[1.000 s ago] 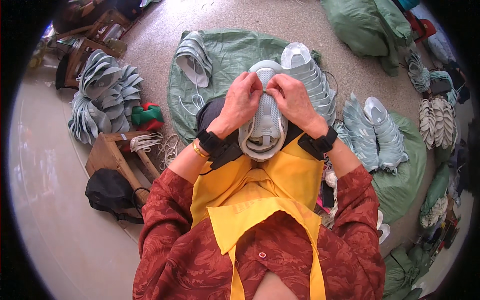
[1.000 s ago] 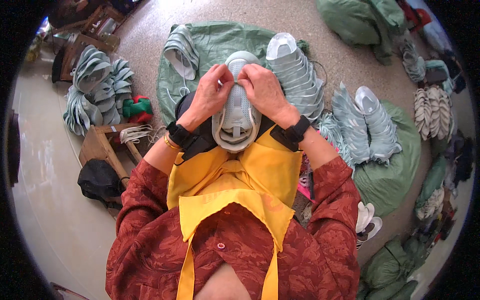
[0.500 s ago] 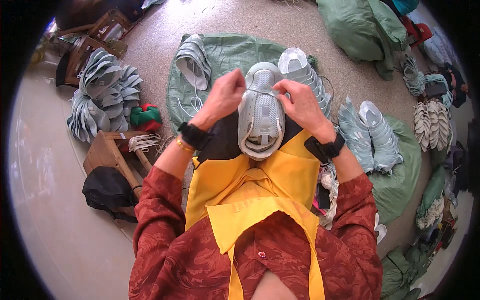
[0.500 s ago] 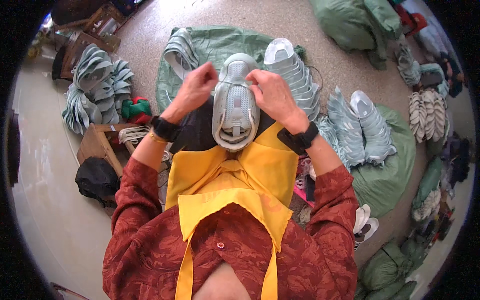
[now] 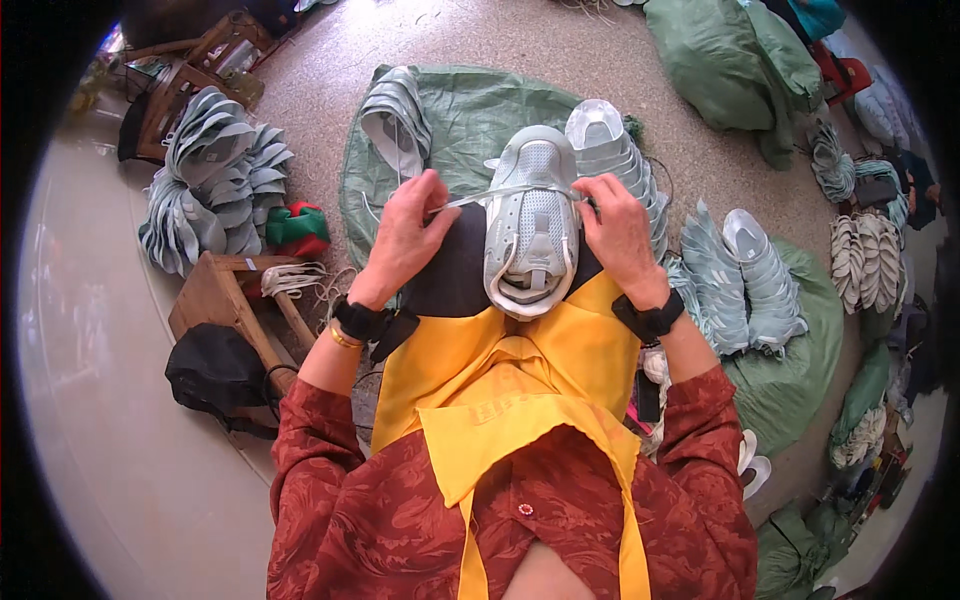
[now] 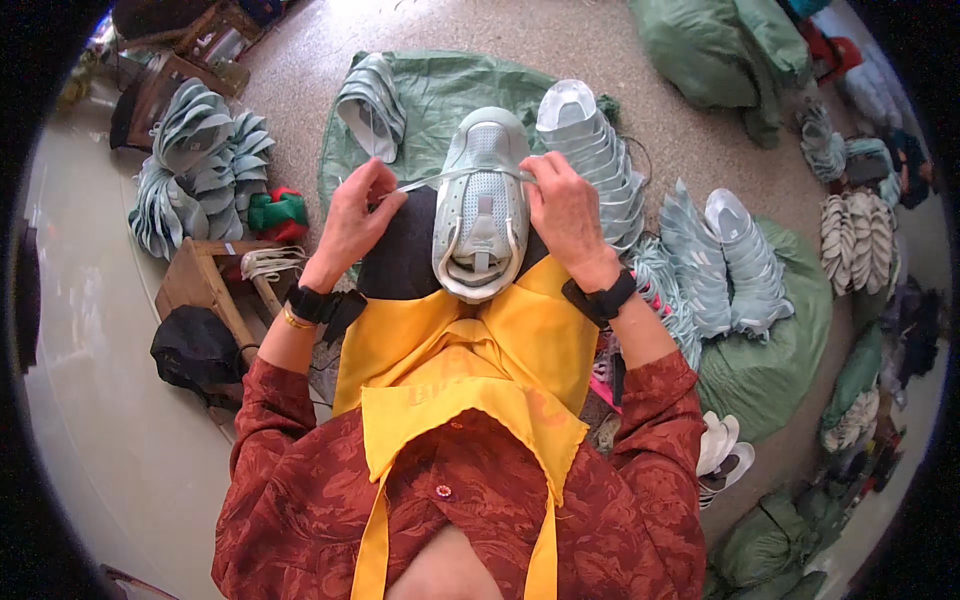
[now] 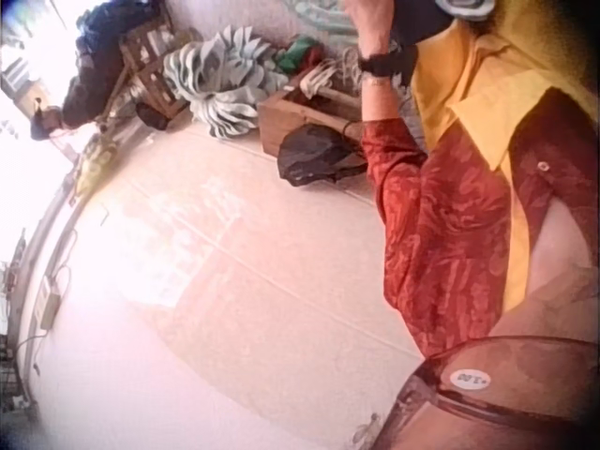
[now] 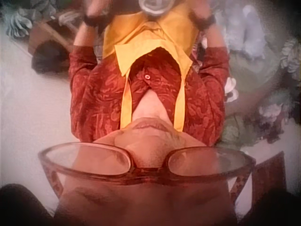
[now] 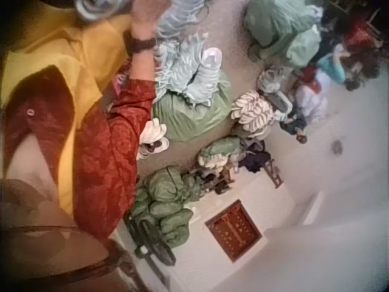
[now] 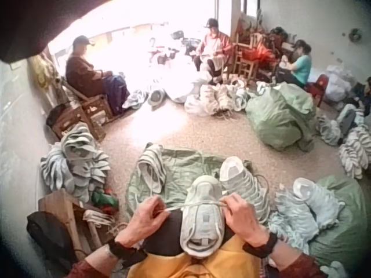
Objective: Threading or stitching a white sneaker component while sitting on the floor.
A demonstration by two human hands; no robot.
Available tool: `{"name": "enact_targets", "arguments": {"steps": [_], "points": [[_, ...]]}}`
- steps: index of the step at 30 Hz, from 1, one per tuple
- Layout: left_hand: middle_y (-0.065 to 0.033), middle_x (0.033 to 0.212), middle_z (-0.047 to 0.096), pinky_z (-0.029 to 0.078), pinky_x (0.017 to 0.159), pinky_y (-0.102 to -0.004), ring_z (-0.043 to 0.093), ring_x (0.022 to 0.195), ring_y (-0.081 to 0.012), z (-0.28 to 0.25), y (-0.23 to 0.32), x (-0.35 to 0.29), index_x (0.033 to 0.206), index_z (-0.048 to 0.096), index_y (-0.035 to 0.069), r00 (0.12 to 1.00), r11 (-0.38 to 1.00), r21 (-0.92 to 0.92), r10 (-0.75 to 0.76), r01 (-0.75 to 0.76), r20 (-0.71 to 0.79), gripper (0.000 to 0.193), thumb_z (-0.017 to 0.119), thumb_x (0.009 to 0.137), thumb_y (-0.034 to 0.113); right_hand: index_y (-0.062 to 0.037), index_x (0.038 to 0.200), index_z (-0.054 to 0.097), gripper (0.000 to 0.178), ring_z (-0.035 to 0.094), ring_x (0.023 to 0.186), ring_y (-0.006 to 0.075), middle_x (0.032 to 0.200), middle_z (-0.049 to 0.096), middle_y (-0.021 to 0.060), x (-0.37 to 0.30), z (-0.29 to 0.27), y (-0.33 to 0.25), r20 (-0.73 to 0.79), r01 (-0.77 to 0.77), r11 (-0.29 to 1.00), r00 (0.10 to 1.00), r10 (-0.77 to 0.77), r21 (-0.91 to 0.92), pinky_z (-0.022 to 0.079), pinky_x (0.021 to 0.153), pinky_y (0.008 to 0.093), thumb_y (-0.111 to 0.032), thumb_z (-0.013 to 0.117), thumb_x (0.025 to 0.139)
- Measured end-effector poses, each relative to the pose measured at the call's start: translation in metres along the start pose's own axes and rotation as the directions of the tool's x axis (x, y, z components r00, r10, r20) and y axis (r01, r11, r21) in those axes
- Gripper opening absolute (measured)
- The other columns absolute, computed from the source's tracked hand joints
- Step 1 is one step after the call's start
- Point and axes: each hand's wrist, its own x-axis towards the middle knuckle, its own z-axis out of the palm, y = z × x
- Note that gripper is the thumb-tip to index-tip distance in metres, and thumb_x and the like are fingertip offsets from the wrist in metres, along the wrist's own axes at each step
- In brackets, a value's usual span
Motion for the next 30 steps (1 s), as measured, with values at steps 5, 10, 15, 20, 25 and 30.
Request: {"name": "enact_targets", "arguments": {"steps": [5, 10, 15, 20, 25, 30], "points": [[-0.0137, 0.087, 0.056, 0.047, 0.079, -0.0422, 0.056, 0.09, -0.034, 0.011, -0.013, 0.012, 0.093, 0.055, 0.001, 0.982, 0.955, 0.23, 0.18, -0.189, 0.061, 0.016, 0.068, 0.084, 0.001, -0.0016, 0.095, 0.068, 0.008, 0.067, 0.09, 0.0377, 0.096, 0.067, 0.0163, -0.002, 0.007, 0.016, 0.023, 0.011, 1.0, 1.0, -0.011, 0.002, 0.055, 0.077, 0.0445, -0.003, 0.066, 0.088], [-0.0129, 0.088, 0.056, 0.048, 0.079, -0.0426, 0.057, 0.09, -0.0334, 0.012, -0.002, 0.017, 0.092, 0.055, 0.002, 0.983, 0.948, 0.265, 0.161, -0.179, 0.087, 0.015, 0.068, 0.085, 0.003, -0.0001, 0.093, 0.068, 0.006, 0.066, 0.09, 0.0379, 0.093, 0.067, 0.0177, -0.002, 0.007, 0.022, 0.048, -0.022, 0.999, 0.999, 0.02, 0.045, 0.054, 0.078, 0.0443, -0.002, 0.065, 0.087], [-0.0142, 0.09, 0.056, 0.048, 0.079, -0.0443, 0.058, 0.091, -0.0354, 0.015, -0.006, 0.026, 0.096, 0.055, 0.003, 0.964, 0.884, 0.406, 0.154, -0.233, 0.217, 0.015, 0.066, 0.087, 0.008, 0.0019, 0.091, 0.065, 0.006, 0.066, 0.088, 0.0389, 0.09, 0.067, 0.0192, -0.002, 0.008, 0.029, 0.079, -0.029, 0.996, 0.997, 0.022, 0.083, 0.053, 0.077, 0.0447, 0.002, 0.062, 0.086], [-0.0183, 0.09, 0.056, 0.048, 0.078, -0.0471, 0.058, 0.091, -0.0405, 0.025, -0.016, 0.032, 0.094, 0.053, 0.001, 0.951, 0.87, 0.396, 0.223, -0.293, 0.213, 0.009, 0.059, 0.09, 0.006, 0.0031, 0.095, 0.064, 0.009, 0.068, 0.074, 0.0303, 0.086, 0.069, 0.0179, -0.003, 0.009, 0.031, 0.083, -0.088, 0.974, 0.994, 0.072, 0.208, 0.053, 0.067, 0.0378, 0.001, 0.063, 0.086], [-0.0208, 0.087, 0.056, 0.047, 0.076, -0.048, 0.057, 0.088, -0.0436, 0.019, -0.014, 0.029, 0.092, 0.05, 0.0, 0.968, 0.917, 0.319, 0.203, -0.24, 0.144, 0.009, 0.057, 0.091, 0.004, 0.0026, 0.095, 0.064, 0.011, 0.068, 0.073, 0.0302, 0.085, 0.07, 0.017, -0.003, 0.008, 0.033, 0.135, -0.087, 0.979, 0.989, 0.063, 0.183, 0.053, 0.067, 0.0377, 0.0, 0.065, 0.084], [-0.021, 0.083, 0.061, 0.047, 0.071, -0.049, 0.061, 0.083, -0.0439, -0.01, -0.005, 0.03, 0.093, 0.05, 0.0, 0.972, 0.934, 0.286, 0.172, -0.214, 0.163, 0.01, 0.059, 0.091, 0.004, 0.0022, 0.089, 0.063, 0.008, 0.068, 0.08, 0.0377, 0.085, 0.07, 0.0184, -0.002, 0.011, 0.039, 0.121, -0.072, 0.988, 0.991, 0.056, 0.133, 0.054, 0.071, 0.044, 0.002, 0.065, 0.082]]}}
